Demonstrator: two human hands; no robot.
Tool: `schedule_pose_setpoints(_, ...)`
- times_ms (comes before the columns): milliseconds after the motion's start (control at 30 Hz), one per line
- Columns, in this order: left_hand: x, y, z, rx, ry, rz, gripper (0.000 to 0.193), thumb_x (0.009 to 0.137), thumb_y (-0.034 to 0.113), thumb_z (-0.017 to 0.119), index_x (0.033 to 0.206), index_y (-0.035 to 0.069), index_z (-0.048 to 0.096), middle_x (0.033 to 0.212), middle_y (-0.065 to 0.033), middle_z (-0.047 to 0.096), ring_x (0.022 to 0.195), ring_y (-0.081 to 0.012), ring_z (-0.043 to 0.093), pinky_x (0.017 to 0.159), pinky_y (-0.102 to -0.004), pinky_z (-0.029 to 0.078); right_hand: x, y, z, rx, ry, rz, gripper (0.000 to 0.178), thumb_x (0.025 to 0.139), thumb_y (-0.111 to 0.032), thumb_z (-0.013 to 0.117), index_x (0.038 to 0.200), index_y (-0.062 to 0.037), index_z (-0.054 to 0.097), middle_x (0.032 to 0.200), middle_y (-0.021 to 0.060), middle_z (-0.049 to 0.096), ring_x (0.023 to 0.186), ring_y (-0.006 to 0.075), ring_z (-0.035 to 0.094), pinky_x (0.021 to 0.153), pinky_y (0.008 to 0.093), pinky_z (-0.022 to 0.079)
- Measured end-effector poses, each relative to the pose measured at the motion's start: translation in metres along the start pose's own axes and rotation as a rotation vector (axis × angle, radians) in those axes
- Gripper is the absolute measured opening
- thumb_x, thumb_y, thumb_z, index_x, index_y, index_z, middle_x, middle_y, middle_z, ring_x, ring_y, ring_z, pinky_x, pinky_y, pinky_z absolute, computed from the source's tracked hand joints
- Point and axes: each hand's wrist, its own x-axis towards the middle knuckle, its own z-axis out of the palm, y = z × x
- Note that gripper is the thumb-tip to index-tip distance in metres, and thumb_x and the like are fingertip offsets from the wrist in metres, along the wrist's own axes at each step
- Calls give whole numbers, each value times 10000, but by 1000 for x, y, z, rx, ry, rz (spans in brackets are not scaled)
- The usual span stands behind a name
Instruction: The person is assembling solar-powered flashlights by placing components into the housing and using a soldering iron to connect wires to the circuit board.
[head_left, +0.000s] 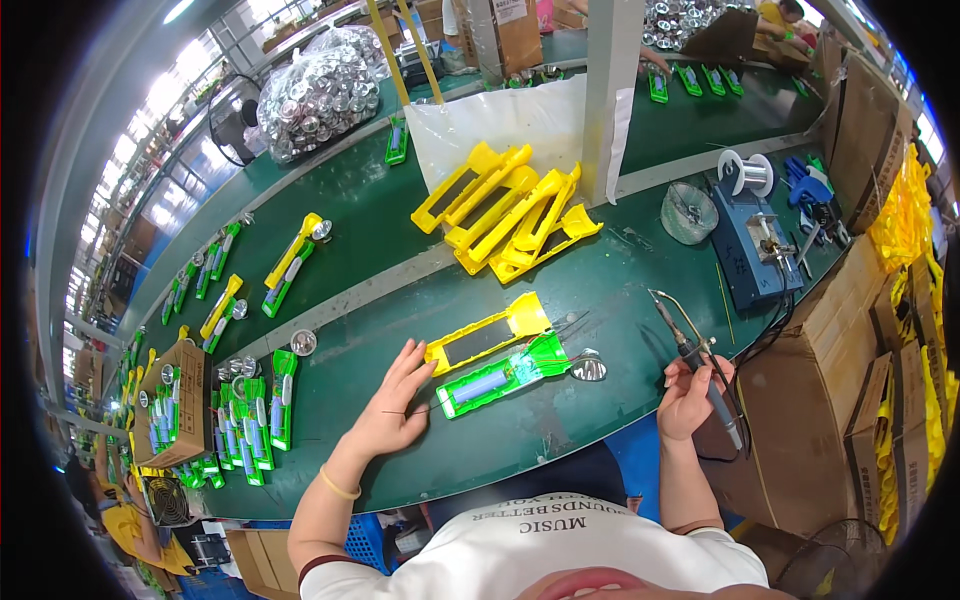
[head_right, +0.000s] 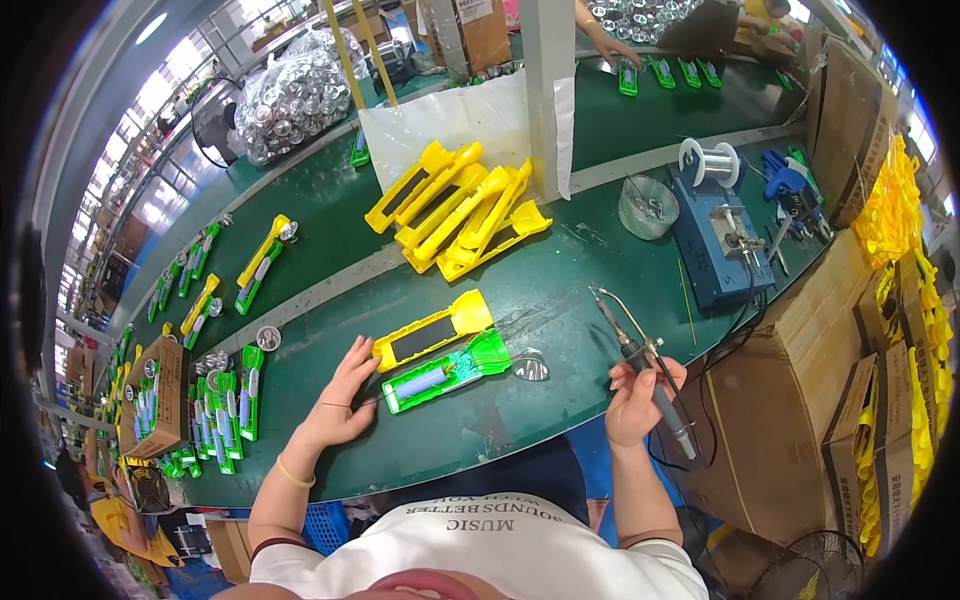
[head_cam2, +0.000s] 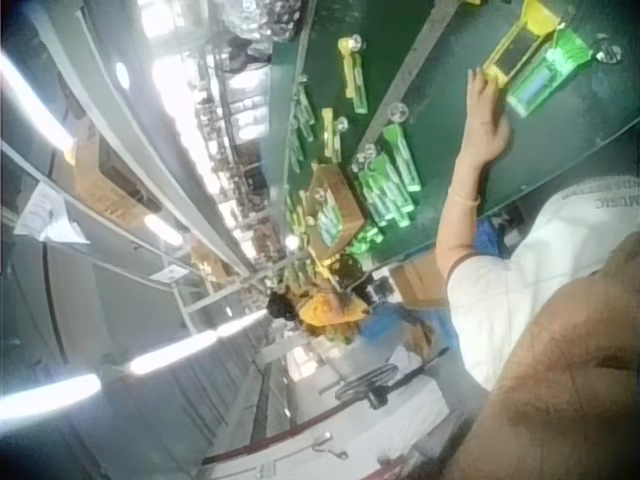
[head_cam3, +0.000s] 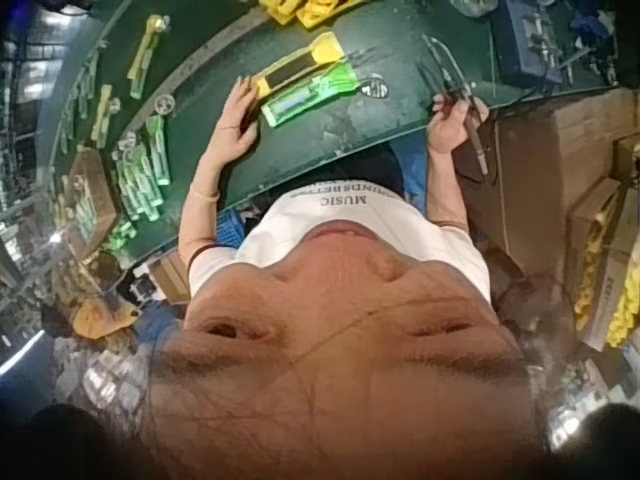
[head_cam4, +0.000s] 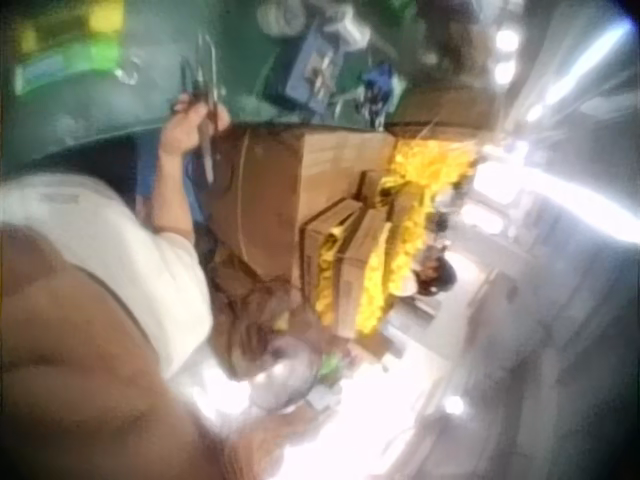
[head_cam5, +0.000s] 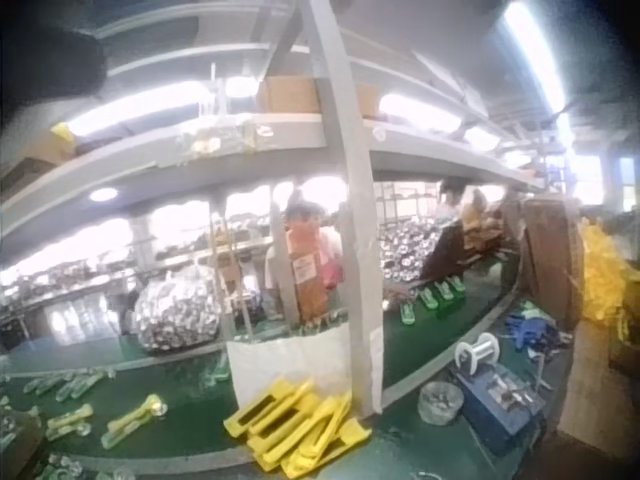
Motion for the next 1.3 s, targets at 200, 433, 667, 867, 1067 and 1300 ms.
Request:
schedule_pose_setpoints(200, 19, 27, 27, 96, 107, -66, 898, 595, 418, 780, 1305, 65, 359, 1388, -234, 229, 1305, -437, 157, 1044, -491, 220, -4, -3, 7, -37, -14, 67, 238, 906, -235, 473, 1011, -56, 357, 778, 94, 507, 596, 144, 518, 501, 218, 395)
schedule_pose_setpoints(433, -1, 3, 8, 186, 75, 136, 565, 617, 291, 766, 1067, 58, 516, 1086, -111, 520, 1164, -362, 403, 970, -474, 323, -5, -7, 0, -62, -10, 109, 183, 924, -209, 451, 1003, -66, 366, 746, 65, 496, 589, 124, 516, 499, 211, 386)
schedule_pose_setpoints(667, -49, -32, -26, 243, 126, 59, 684, 582, 273, 785, 1182, 95, 508, 1144, -110, 511, 1175, -359, 403, 982, -437, 338, 3, -13, 20, -151, -102, 157, 199, 910, -221, 492, 983, -63, 395, 729, 68, 490, 601, 120, 487, 517, 218, 363)
schedule_pose_setpoints(867, -58, -16, -28, 352, 247, 42, 522, 701, 168, 700, 1184, 62, 533, 1218, -117, 497, 1216, -334, 392, 961, -413, 352, -24, -22, 60, 12, -306, 180, 261, 834, -203, 596, 973, -47, 439, 754, 68, 509, 554, 143, 504, 478, 234, 390)
schedule_pose_setpoints(1067, -29, 14, 3, 296, 436, 143, 307, 689, 53, 685, 992, 73, 641, 991, -63, 635, 813, -223, 560, 729, -323, 448, -56, -16, 99, 199, -469, 434, 256, 843, -210, 590, 970, -71, 417, 702, 73, 515, 541, 142, 511, 470, 221, 386)
schedule_pose_setpoints(1300, -25, 10, 6, -8, 361, 22, 110, 692, 37, 679, 788, 66, 634, 817, -58, 602, 737, -210, 563, 644, -302, 469, -71, -14, 108, 199, -611, 559, 259, 849, -144, 580, 941, -71, 349, 735, 55, 482, 536, 103, 495, 449, 208, 392)
